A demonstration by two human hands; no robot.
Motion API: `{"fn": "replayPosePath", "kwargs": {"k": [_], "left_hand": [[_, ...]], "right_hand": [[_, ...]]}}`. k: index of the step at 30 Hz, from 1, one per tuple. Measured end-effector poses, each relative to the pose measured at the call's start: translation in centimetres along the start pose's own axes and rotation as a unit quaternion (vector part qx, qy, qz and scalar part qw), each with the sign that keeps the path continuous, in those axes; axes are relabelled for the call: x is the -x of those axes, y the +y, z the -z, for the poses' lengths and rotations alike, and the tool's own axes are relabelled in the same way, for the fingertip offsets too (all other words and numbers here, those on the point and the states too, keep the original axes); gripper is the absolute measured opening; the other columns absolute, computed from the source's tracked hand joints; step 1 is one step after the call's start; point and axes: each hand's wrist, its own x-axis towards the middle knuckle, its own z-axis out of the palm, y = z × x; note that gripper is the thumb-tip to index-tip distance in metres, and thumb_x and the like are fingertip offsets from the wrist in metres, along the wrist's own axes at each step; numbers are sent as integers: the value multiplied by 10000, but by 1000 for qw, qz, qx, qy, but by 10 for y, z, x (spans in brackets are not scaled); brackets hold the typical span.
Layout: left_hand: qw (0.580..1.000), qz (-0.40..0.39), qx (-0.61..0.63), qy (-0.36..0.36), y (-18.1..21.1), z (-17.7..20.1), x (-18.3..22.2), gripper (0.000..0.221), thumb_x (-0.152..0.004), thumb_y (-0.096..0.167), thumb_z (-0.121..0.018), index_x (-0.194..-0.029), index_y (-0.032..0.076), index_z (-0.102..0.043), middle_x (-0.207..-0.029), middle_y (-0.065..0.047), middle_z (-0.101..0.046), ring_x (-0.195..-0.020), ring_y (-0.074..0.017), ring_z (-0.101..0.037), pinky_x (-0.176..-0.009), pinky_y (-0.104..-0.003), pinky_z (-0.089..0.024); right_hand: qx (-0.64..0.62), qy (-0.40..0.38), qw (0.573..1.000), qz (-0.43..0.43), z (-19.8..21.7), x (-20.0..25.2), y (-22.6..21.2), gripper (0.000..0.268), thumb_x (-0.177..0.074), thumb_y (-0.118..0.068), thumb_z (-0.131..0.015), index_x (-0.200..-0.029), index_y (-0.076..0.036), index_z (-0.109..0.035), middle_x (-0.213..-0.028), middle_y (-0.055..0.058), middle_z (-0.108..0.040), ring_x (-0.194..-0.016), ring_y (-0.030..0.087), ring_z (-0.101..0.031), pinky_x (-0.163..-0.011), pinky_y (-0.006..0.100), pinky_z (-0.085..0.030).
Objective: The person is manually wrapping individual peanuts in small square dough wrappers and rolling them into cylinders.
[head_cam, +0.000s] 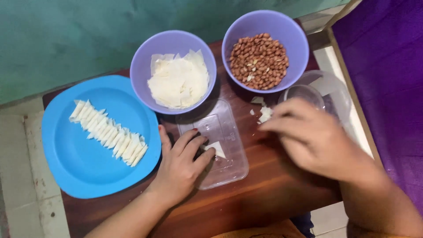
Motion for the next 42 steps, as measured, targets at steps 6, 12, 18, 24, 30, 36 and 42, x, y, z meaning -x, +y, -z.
{"fn": "replayPosePath", "kwargs": {"k": [6,12,18,24,30,36,42], "left_hand": [[1000,-18,-7,19,-2,-2,5,132,-983,56,-598,-1105,78,-644,-1144,-203,-632,-1159,-401,-589,-1031,-897,-157],[1000,-22,2,13,-4,-2,6,141,-976,47,-613,-1111,69,-644,-1153,-208,-646,-1155,-413,-595,-1031,-886,-156],[1000,-20,-4,20,-2,1,3,121,-967,30,-642,-1084,57,-659,-1132,-210,-653,-1149,-404,-604,-1020,-889,-193],[999,-23,-10,21,-3,0,4,153,-953,0,-657,-1099,47,-655,-1121,-211,-644,-1145,-399,-601,-1036,-882,-177],[999,-23,-9,20,-3,-1,4,161,-948,-1,-657,-1100,51,-662,-1122,-218,-641,-1142,-404,-596,-1013,-897,-199],[1000,-24,-13,16,-3,-2,5,172,-948,14,-658,-1115,57,-667,-1129,-208,-645,-1149,-401,-597,-1022,-894,-192],[999,-24,-16,14,-3,-2,5,177,-959,7,-637,-1127,50,-668,-1125,-208,-643,-1142,-398,-602,-1030,-885,-182]], "right_hand": [[-13,-68,993,96,-75,-16,15,390,-794,132,-514,-1101,-26,-695,-1085,181,-626,-968,354,-615,-797,462,-522],[26,-80,990,116,-93,-14,26,310,-896,50,-546,-1138,-82,-689,-1090,165,-605,-936,342,-575,-772,454,-486],[61,-88,987,123,-98,-12,26,370,-860,46,-596,-1183,-111,-683,-1107,170,-604,-946,345,-580,-771,470,-489],[102,-93,983,123,-106,-9,29,329,-900,-21,-641,-1215,-109,-677,-1113,180,-608,-942,346,-570,-730,481,-481],[92,-90,982,138,-100,-6,29,361,-890,0,-637,-1239,-95,-651,-1154,198,-611,-985,371,-599,-764,485,-512],[94,-111,981,129,-97,-6,29,356,-902,-44,-633,-1252,-110,-650,-1146,195,-608,-973,371,-594,-761,489,-498],[109,-106,979,138,-104,-2,35,402,-873,-36,-664,-1267,-117,-652,-1159,202,-608,-1034,383,-595,-793,511,-503]]}}
